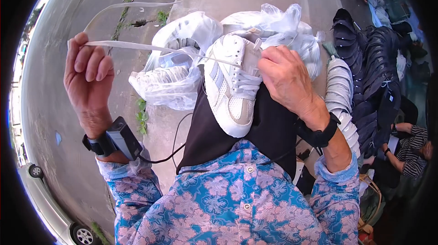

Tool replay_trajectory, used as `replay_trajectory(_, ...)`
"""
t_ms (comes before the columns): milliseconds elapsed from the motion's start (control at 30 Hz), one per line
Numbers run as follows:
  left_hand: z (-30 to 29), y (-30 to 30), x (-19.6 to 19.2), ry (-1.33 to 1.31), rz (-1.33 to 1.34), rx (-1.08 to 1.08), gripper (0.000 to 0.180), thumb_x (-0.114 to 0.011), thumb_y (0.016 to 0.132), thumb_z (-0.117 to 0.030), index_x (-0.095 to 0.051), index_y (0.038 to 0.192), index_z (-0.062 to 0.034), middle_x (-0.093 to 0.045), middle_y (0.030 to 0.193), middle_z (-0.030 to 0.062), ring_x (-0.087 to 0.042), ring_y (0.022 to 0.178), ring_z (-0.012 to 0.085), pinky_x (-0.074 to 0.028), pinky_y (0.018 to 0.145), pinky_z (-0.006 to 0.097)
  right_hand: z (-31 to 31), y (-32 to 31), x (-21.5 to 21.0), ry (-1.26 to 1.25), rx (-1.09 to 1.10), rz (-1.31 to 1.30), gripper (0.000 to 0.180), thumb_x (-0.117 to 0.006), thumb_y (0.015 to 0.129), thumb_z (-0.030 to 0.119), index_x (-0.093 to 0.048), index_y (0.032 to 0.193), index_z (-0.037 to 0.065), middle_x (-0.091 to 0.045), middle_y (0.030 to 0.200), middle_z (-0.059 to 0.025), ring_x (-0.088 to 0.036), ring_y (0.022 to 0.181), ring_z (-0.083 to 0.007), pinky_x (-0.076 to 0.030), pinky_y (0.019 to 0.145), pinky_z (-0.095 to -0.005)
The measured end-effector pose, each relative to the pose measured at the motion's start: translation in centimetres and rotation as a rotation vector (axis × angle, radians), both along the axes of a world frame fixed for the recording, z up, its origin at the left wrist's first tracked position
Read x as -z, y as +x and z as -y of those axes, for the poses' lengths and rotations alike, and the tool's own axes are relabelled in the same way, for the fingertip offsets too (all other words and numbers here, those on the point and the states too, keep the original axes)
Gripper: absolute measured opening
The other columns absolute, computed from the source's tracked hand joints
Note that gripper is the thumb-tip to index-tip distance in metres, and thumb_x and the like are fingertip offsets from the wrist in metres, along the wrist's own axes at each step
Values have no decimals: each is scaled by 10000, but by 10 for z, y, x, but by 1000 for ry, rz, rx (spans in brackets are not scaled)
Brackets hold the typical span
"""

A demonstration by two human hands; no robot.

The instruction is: Lacing a white sneaker by hand.

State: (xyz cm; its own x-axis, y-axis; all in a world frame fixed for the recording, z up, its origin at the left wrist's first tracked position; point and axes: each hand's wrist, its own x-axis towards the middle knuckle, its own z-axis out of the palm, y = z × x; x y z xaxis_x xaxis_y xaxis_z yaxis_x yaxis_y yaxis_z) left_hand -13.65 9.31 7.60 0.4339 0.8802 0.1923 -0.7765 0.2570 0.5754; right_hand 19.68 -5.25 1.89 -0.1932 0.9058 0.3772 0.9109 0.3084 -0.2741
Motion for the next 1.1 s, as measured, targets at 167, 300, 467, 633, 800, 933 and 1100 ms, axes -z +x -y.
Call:
replay_trajectory(167,-27,-135,-2,80,-232,-238,240,-473,1028,-187,-594,1094,10,-395,621,-24,-383,568,96,-333,559,269,-6,-6,0,9,-110,96,69,-604,735,-1,-564,700,43,-540,849,-80,-545,843,-254,-435,732,-365)
replay_trajectory(300,-30,-136,0,-3,-660,-809,296,-546,999,-242,-615,1172,-12,-625,853,40,-591,796,148,-472,729,298,-8,-3,0,-44,-160,36,75,-622,726,-5,-562,710,39,-538,853,-89,-543,834,-270,-450,723,-374)
replay_trajectory(467,-32,-32,31,319,-869,-696,321,-586,974,-288,-652,1142,-23,-683,1062,80,-635,980,195,-483,889,350,-6,3,0,-85,-130,-46,86,-644,718,-19,-578,749,27,-533,855,-92,-542,820,-275,-462,731,-375)
replay_trajectory(633,-3,99,37,624,-991,-300,279,-631,938,-297,-704,1026,-42,-695,923,83,-639,817,184,-492,711,319,-1,-7,-16,-121,-94,134,80,-637,711,-29,-589,758,15,-535,850,-96,-544,814,-273,-460,726,-376)
replay_trajectory(800,31,175,71,938,-986,-62,224,-698,886,-174,-682,1019,5,-551,765,92,-554,679,173,-447,596,326,3,-4,-19,-217,-72,169,71,-626,684,-36,-593,733,3,-554,853,-118,-549,832,-290,-448,709,-385)
replay_trajectory(933,29,180,81,1016,-1064,-103,184,-712,852,-125,-690,986,0,-545,762,112,-550,665,226,-445,594,332,-1,3,-14,-198,-91,-47,78,-624,705,-32,-578,763,-7,-561,878,-129,-550,861,-318,-447,704,-391)
replay_trajectory(1100,18,175,98,864,-1032,-27,216,-693,885,-149,-689,1026,15,-568,791,89,-554,681,168,-456,610,308,-6,0,-14,-198,-51,-29,95,-627,714,-24,-551,765,-2,-533,866,-123,-533,852,-312,-450,718,-398)
